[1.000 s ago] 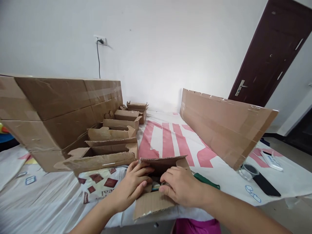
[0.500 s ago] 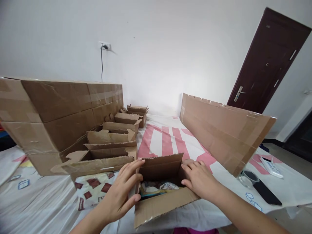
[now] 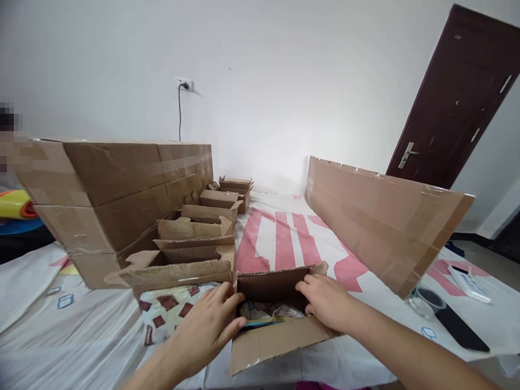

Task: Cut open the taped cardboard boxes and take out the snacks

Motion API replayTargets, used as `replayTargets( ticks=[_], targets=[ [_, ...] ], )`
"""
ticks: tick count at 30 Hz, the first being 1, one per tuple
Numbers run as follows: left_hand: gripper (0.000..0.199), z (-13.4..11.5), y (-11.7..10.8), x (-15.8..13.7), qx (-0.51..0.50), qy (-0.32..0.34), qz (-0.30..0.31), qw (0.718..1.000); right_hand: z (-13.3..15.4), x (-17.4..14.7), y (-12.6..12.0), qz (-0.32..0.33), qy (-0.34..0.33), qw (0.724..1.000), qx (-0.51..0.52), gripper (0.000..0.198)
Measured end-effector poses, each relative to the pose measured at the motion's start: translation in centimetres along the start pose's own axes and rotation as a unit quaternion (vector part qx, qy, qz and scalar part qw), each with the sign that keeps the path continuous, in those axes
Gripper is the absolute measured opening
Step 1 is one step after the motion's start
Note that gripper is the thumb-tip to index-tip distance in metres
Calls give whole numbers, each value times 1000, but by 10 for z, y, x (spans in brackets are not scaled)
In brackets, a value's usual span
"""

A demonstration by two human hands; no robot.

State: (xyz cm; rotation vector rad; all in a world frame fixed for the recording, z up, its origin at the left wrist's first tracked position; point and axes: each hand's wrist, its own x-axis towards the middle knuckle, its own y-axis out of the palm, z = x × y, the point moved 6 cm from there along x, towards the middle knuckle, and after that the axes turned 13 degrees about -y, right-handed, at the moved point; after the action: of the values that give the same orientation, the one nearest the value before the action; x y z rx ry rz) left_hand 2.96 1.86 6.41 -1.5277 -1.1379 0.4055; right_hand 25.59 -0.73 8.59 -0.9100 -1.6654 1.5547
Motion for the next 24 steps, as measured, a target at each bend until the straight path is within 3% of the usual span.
replayTargets(
  ticks=[4, 8, 11, 14, 17, 19, 21, 24],
  targets=[
    [50, 0, 7, -1, -27, 39, -33, 998, 1, 18, 7, 65, -26, 997, 11, 32],
    [55, 0, 13, 0, -47, 71, -16, 996, 3, 35, 29, 119, -39, 992, 21, 11],
    [68, 0, 16, 1, -49, 70, 8, 996, 6, 42, 41, 126, -46, 991, 29, 10],
    [75, 2, 20, 2, -52, 55, 30, 997, 7, 42, 37, 105, -51, 992, 40, 12],
    [72, 6, 25, 3, -68, 38, 28, 997, 4, 34, 17, 56, -43, 996, 47, 15],
    [75, 9, 27, 4, -79, 34, 14, 996, -3, 24, -5, -13, -36, 996, 78, 18],
    [66, 9, 31, 5, -82, 35, 8, 996, -17, 8, -30, -122, -26, 984, 125, 20],
    [33, 8, 38, 8, -77, 25, 18, 997, -54, -30, -60, -306, 42, 938, 156, 27]
  ],
)
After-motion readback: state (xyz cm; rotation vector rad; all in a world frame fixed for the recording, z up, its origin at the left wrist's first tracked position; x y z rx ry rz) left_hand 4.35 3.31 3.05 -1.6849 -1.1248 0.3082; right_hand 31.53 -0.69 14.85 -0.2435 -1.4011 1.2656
